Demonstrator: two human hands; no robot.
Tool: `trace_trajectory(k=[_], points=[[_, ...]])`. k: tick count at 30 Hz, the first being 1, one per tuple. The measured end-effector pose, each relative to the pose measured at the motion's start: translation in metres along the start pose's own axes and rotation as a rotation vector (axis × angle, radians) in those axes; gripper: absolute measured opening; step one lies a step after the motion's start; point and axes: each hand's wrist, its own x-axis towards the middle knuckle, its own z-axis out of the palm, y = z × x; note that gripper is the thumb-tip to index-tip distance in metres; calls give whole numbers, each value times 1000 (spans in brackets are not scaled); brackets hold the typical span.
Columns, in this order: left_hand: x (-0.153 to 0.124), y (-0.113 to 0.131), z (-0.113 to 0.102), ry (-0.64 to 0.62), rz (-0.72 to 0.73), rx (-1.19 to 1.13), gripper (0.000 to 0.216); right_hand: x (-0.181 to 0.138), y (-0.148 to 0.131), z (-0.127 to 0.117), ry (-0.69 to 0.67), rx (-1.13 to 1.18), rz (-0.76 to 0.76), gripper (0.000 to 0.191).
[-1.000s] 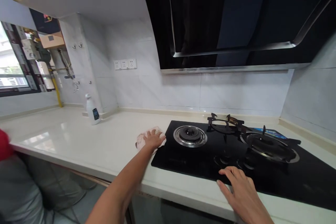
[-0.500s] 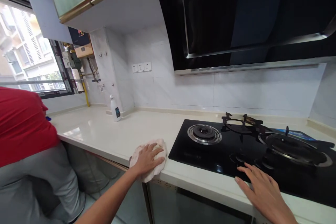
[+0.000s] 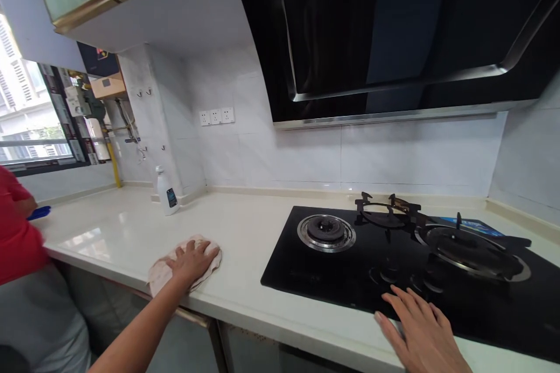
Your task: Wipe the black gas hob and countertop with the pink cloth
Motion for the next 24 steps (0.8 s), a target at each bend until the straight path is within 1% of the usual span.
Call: trace_trajectory(k=[2, 5, 9, 12, 15, 17, 19, 21, 24], points=[[6, 18, 0, 1, -15, -10, 64, 0, -2, -1, 2, -5, -8, 56], [14, 55, 1, -17, 8, -22, 65, 1, -5, -5, 13, -11, -17, 56], [17, 119, 5, -75, 141, -53, 65, 1, -4, -6, 14, -17, -17, 55], [19, 169, 14, -92, 264, -75, 60, 2, 2, -3, -26, -10, -8, 53], [24, 206, 23, -106, 349, -93, 56, 3, 5, -2, -63, 3, -11, 51], [27, 220, 26, -112, 368, -98, 54, 4, 3, -5, -49, 1, -7, 49], [28, 226, 26, -114, 369, -100, 54, 5, -3, -11, -20, -4, 3, 46], [25, 226, 24, -112, 375, -102, 55, 6, -8, -16, -8, -2, 15, 43], [14, 219, 20, -99, 387, -102, 55, 9, -11, -22, -51, 25, 26, 42]])
